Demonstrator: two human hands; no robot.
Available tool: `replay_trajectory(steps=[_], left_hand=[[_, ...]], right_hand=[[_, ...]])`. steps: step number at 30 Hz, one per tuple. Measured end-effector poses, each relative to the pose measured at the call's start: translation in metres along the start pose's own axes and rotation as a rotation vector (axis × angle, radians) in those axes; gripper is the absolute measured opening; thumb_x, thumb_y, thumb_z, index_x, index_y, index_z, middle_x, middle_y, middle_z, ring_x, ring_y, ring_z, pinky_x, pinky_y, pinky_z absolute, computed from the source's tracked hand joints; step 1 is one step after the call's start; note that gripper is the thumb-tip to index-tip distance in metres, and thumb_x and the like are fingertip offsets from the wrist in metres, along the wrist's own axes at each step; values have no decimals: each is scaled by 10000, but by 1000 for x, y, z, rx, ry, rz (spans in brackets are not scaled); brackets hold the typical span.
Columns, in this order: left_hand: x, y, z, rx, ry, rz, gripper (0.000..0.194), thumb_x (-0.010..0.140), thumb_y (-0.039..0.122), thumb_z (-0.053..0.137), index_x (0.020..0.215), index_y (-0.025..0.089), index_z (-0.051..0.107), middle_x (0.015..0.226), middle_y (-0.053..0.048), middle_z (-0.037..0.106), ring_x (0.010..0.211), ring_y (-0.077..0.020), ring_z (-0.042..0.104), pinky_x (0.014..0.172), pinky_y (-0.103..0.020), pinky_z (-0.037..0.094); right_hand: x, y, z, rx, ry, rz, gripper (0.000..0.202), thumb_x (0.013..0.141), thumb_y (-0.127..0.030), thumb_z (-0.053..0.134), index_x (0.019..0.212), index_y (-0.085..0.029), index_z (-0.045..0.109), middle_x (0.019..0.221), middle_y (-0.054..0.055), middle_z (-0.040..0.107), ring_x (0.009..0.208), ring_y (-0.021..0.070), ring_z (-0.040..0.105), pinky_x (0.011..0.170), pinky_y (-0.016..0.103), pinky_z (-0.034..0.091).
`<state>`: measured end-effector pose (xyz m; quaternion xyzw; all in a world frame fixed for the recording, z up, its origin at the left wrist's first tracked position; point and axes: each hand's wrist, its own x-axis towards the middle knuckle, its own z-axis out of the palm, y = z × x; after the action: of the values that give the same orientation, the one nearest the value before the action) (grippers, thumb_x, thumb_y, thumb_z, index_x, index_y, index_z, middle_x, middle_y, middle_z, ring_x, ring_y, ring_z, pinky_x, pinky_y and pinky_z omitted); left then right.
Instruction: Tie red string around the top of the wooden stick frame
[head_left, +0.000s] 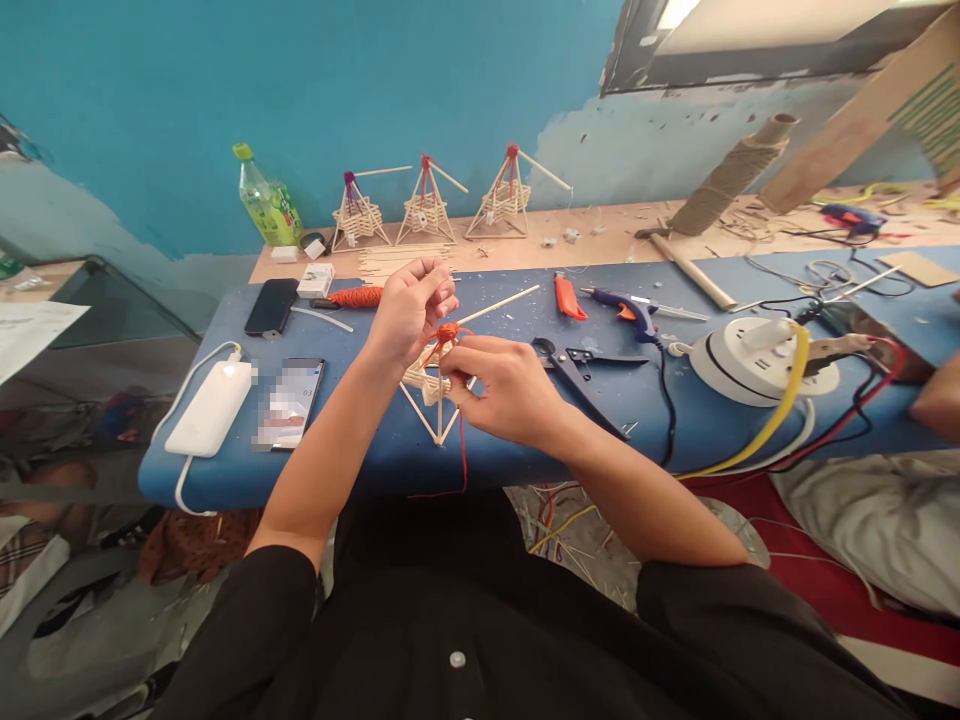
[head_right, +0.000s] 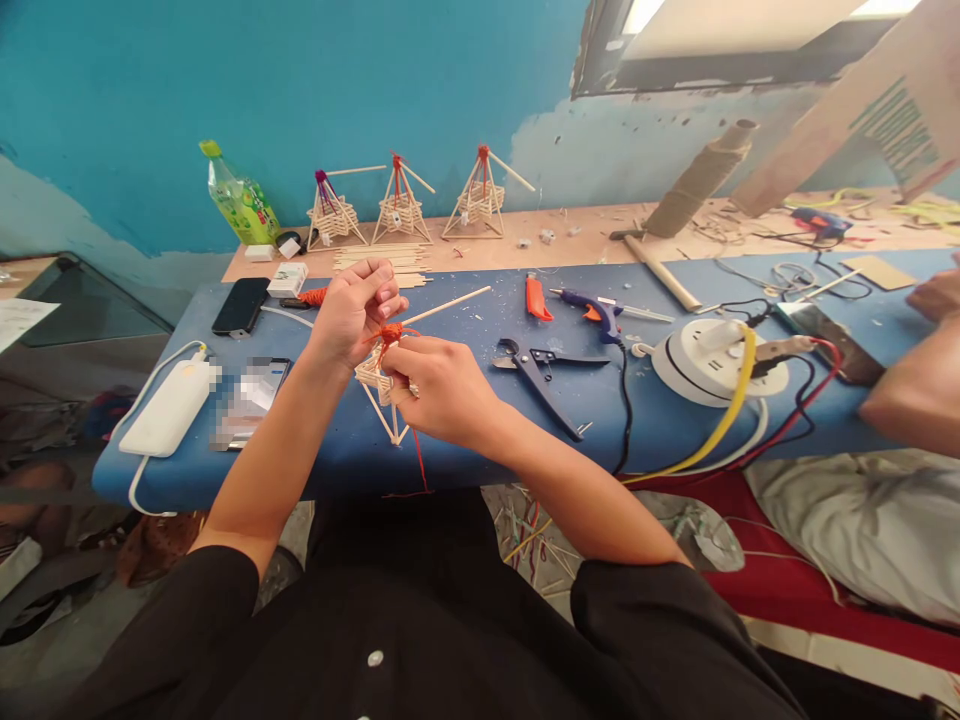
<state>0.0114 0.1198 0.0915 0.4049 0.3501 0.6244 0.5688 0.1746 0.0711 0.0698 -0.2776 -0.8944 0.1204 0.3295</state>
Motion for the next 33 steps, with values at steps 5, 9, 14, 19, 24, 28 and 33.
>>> replay_trajectory(steps=[5,9,14,19,24,28,33], left_hand=[[-1,2,5,-42,17,-17,412,1080,29,546,699,183,529,623,65,433,484,-41,375,584,-220,426],[-3,6,3,23,2,13,356,1043,12,581,725,171,591,587,66,481,492,-39,442,538,-181,403],[-6,12,-6,251,-100,112,167,933,97,747,785,175,744,630,29,660,574,-73,605,637,-205,532],[-15,22,-10,536,-181,127,57,839,207,826,796,181,854,748,-35,780,695,-125,688,663,-245,558],[-23,37,-9,683,-264,103,161,822,159,749,898,172,890,824,-64,832,710,-148,734,650,-263,571],[-25,44,-7,793,-322,183,165,847,158,729,940,155,866,787,-61,819,693,-154,741,649,-277,575],[-27,47,-9,833,-379,237,397,850,137,747,1246,172,736,808,-23,811,725,-167,769,731,-310,610]], right_hand=[[1,4,-3,-9,-17,-53,185,890,-95,523,781,-206,623,791,30,692,739,157,569,722,298,422],[-1,5,-10,81,-9,-63,133,841,-93,563,817,-193,646,769,2,676,670,122,550,680,269,439],[-5,10,-26,100,130,68,189,806,-80,585,828,-201,730,776,0,725,655,124,568,678,282,478],[-1,12,-41,90,269,104,257,847,-98,604,881,-228,824,816,4,772,643,125,587,656,302,496],[11,12,-48,164,314,88,193,819,-117,644,891,-219,791,866,15,781,718,142,642,678,311,532],[22,13,-48,333,299,122,113,804,-133,665,852,-208,735,874,21,734,772,150,662,696,313,549],[33,20,-46,406,303,146,120,859,-123,671,851,-209,755,889,22,720,783,137,629,680,311,500]])
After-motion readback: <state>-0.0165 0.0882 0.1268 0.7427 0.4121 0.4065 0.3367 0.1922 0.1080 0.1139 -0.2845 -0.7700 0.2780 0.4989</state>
